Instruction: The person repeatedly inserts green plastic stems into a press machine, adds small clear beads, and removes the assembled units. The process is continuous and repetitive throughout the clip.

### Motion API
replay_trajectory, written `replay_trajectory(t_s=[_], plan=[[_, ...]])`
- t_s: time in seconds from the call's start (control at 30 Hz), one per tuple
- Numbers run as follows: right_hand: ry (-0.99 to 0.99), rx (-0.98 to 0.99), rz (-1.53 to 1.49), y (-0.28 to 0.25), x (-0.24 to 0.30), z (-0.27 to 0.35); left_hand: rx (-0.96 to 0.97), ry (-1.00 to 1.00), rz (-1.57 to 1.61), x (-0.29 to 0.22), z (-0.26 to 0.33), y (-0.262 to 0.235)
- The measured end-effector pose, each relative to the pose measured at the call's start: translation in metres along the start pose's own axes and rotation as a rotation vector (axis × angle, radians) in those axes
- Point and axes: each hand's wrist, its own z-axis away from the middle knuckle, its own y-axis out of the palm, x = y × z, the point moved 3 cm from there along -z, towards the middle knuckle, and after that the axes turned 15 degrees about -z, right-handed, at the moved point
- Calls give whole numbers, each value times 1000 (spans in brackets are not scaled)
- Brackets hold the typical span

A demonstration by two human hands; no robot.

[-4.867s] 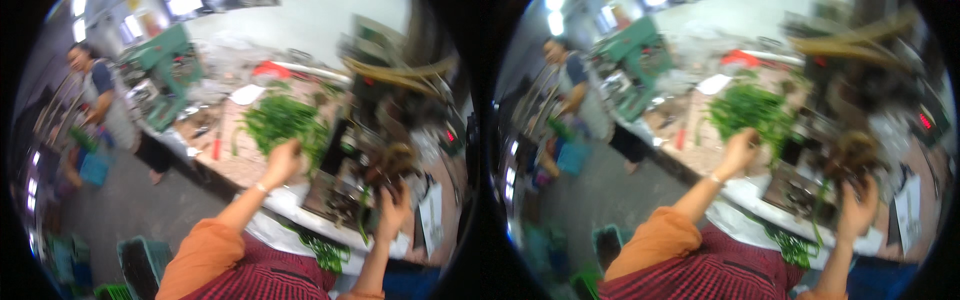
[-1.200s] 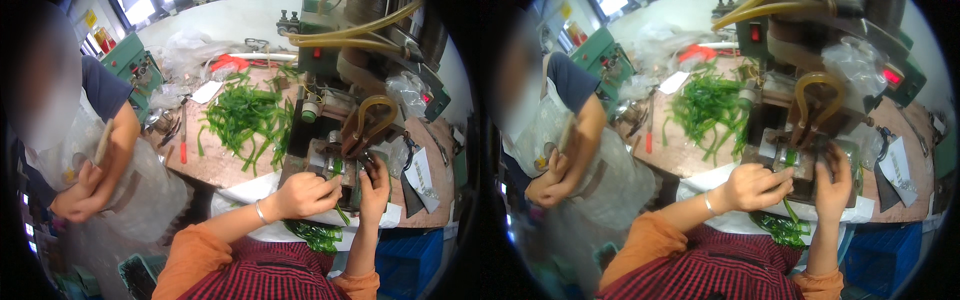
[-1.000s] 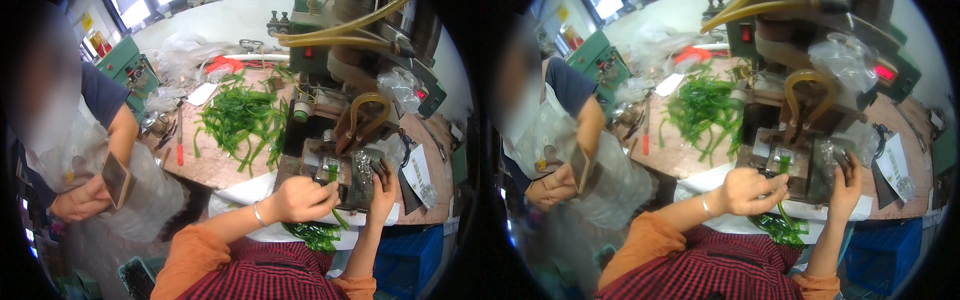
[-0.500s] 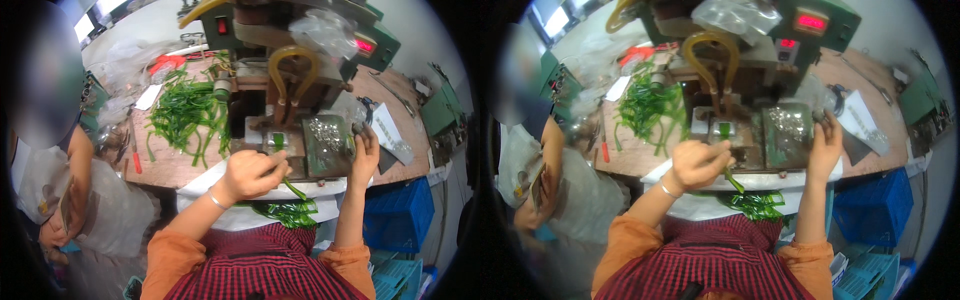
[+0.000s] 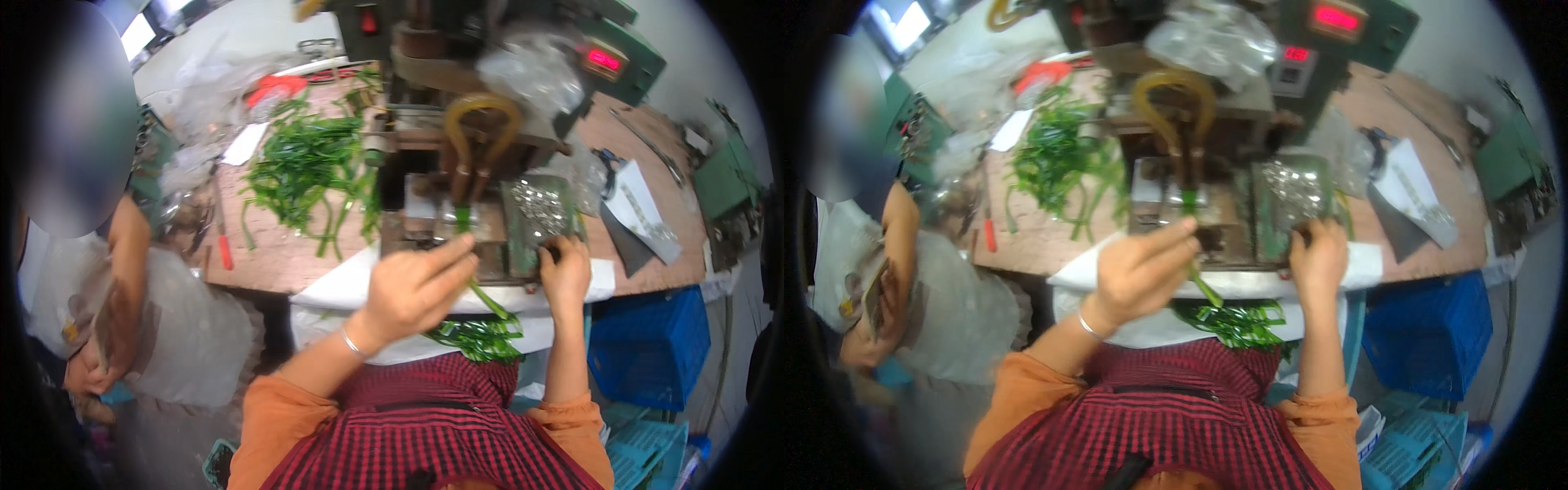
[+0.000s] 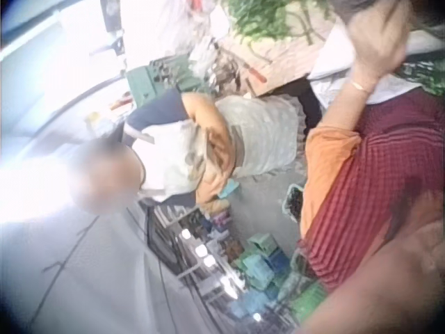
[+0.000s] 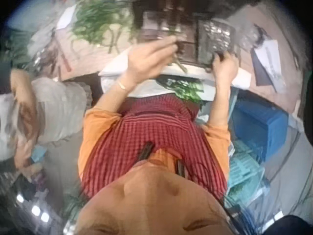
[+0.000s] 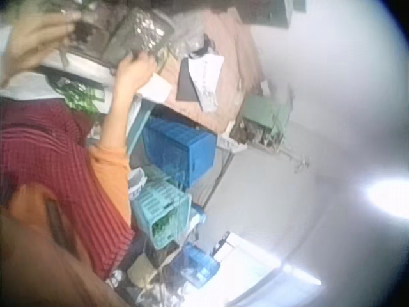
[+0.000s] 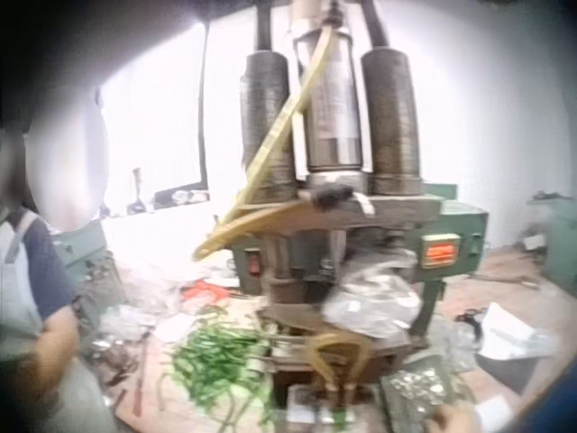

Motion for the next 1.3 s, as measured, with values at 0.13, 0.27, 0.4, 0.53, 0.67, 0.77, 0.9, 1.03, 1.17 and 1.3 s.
replay_trajectory(t_s=[0.13, 0.27, 0.4, 0.53, 0.67, 0.77, 0.9, 1.03, 1.17, 1.3], plan=[[47, -118, -151, 5, -12, 9, 2, -105, -325, 12, 40, -42], [30, -228, -349, 2, -14, 7, 148, -519, -581, 103, 55, -70], [-107, -235, -444, 12, -1, -7, 555, -615, -800, 155, 77, -35], [-42, -215, -494, 33, 15, -25, 737, -848, -954, 187, 109, 17], [-34, -189, -360, 30, 3, -21, 717, -1094, -618, 204, 102, 21], [-11, -251, -391, 17, -27, 2, 276, -1147, -189, 204, 95, -27], [178, -316, -524, -19, -42, 29, 283, -1094, -453, 223, 108, -71], [88, -38, -889, -23, 32, 14, 229, -936, -449, 230, 121, -47], [-95, 44, -938, -8, 105, -27, 122, -851, -282, 188, 70, -16], [36, 48, -1133, 32, 115, -28, -59, -994, 88, 145, 77, -7]])
